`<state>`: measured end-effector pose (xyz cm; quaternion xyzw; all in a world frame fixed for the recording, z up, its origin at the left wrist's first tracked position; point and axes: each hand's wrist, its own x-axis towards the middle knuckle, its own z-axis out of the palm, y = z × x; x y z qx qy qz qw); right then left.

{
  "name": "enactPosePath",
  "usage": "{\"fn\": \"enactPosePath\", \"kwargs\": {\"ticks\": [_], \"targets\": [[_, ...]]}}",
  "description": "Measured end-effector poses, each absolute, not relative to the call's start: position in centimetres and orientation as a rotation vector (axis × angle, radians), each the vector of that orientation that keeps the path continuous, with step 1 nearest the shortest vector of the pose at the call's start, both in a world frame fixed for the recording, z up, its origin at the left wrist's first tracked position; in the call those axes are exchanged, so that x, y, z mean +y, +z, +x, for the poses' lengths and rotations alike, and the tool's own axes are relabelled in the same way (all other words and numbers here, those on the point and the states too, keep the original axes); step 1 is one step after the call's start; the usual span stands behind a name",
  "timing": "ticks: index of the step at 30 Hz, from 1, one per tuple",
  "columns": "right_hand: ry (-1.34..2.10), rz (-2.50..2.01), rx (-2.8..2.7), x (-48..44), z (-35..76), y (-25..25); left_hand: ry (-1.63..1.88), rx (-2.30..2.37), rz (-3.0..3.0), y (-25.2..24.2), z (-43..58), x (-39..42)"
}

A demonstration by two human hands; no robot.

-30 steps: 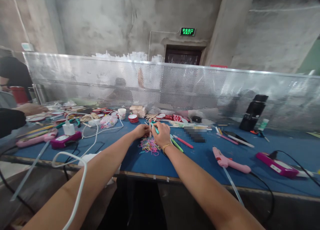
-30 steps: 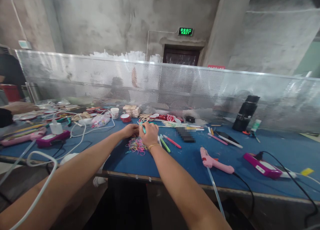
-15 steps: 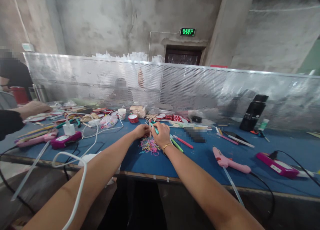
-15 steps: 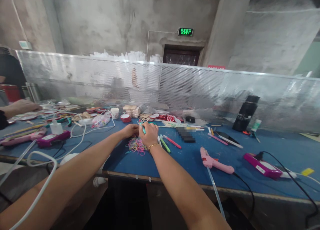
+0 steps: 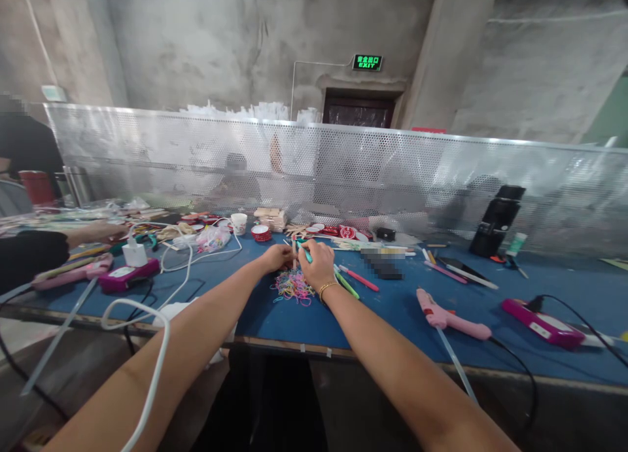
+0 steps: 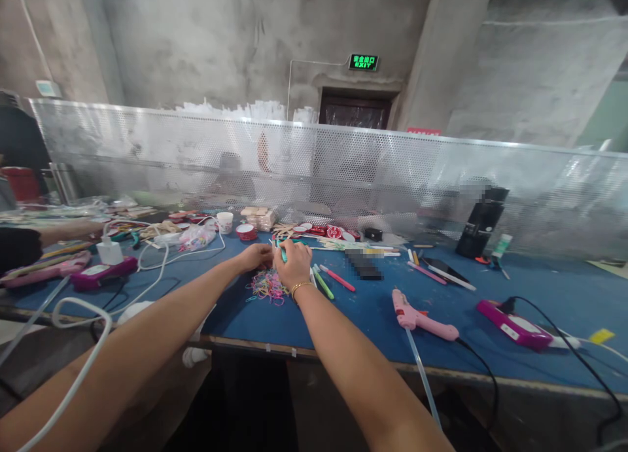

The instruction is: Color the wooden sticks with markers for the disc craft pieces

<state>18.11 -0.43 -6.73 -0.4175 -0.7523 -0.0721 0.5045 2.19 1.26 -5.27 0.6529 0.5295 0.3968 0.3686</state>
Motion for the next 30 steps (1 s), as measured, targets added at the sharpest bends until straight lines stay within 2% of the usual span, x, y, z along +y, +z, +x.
{"fn": "enactPosePath", "kwargs": {"ticks": [30], "targets": [[-0.194, -0.941, -1.829, -0.66, 17.99, -6.71, 1.001, 1.349, 1.700, -5.24, 2.13, 1.24]]}}
